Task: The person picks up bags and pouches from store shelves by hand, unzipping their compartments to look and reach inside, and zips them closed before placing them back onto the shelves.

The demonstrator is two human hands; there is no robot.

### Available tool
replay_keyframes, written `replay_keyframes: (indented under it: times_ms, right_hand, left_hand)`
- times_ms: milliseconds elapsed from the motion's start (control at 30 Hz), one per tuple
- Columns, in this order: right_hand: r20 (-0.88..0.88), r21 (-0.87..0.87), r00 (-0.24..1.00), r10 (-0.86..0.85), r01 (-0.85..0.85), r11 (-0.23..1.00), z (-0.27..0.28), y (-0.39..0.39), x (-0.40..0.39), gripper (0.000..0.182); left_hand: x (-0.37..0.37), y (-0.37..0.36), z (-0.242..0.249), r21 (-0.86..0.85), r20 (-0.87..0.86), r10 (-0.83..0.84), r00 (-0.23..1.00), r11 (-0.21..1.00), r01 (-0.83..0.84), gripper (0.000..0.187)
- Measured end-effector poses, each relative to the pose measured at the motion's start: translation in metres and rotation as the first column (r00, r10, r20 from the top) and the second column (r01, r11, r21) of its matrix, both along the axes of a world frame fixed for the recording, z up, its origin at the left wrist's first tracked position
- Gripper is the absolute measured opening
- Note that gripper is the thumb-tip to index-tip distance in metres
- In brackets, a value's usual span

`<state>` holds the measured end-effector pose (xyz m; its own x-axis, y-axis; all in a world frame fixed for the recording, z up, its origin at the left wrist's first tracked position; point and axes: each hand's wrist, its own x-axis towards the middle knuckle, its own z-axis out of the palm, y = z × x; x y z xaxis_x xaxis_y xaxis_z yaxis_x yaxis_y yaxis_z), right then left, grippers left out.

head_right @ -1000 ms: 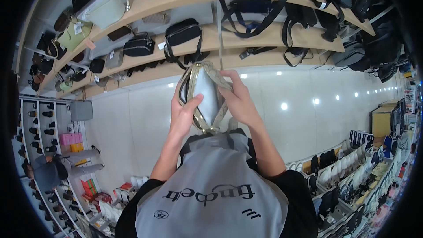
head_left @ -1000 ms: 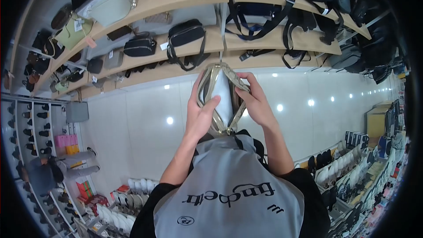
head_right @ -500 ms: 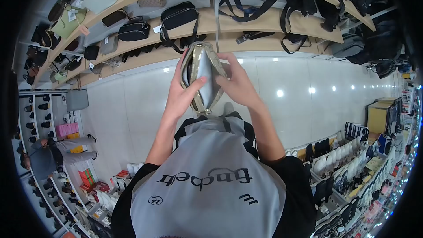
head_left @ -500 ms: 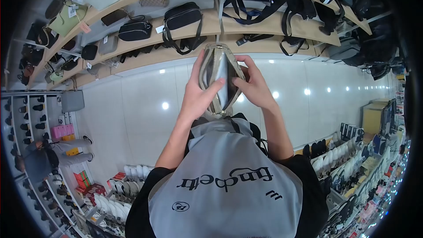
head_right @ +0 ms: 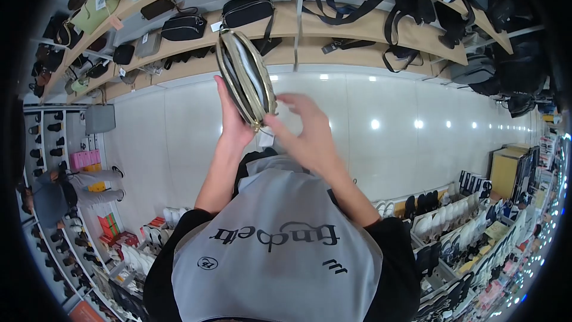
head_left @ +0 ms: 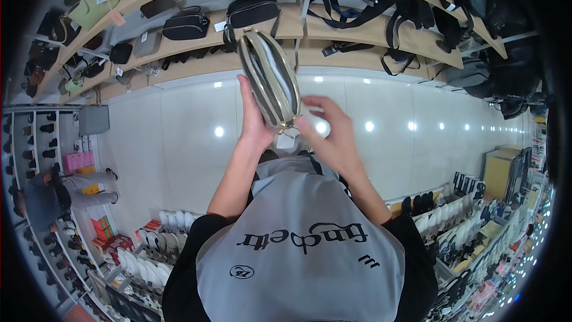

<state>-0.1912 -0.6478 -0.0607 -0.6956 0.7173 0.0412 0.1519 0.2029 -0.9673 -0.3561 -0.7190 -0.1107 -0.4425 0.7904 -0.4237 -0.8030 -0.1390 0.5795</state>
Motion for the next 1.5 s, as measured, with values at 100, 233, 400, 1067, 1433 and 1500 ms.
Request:
replay_keyframes:
  times_ms: [100, 233, 400, 1067, 1433, 1500]
  right_hand:
    - [0.124, 0.108, 0.990, 0.073, -0.087, 0.990, -0.006, -0.014, 0.006, 0.033]
    - [0.164, 0.205, 0.973, 0.160, -0.192, 0.960, -0.012, -0.011, 0.010, 0.021]
    - [0.079, 0.025, 0.987, 0.140, -0.142, 0.990, -0.008, -0.006, 0.009, 0.023]
    - [0.256, 0.833, 0.929, 0.266, -0.352, 0.427, 0.021, 0.024, 0.024, 0.030]
    - [0.219, 0.894, 0.961, 0.171, -0.268, 0.359, 0.054, 0.074, 0.034, 0.034]
    - [0.111, 0.850, 0.983, 0.148, -0.171, 0.498, 0.055, 0.092, 0.030, 0.028]
  left_hand:
    - [-0.004, -0.002, 0.006, -0.044, -0.038, 0.094, 0.995, 0.994, -0.096, 0.103]
    - [-0.008, -0.004, -0.011, 0.019, -0.051, 0.064, 0.997, 0.998, -0.063, 0.105]
    - [-0.006, -0.006, -0.008, 0.059, -0.040, 0.011, 0.999, 0.998, -0.009, 0.106]
    - [-0.011, -0.016, -0.038, 0.036, -0.420, 0.020, 0.907, 0.999, -0.005, 0.077]
    - [-0.009, -0.030, -0.002, 0.036, -0.712, -0.123, 0.691, 0.977, 0.211, 0.086]
    - [-0.009, -0.037, -0.007, 0.042, -0.775, -0.190, 0.603, 0.936, 0.349, 0.085]
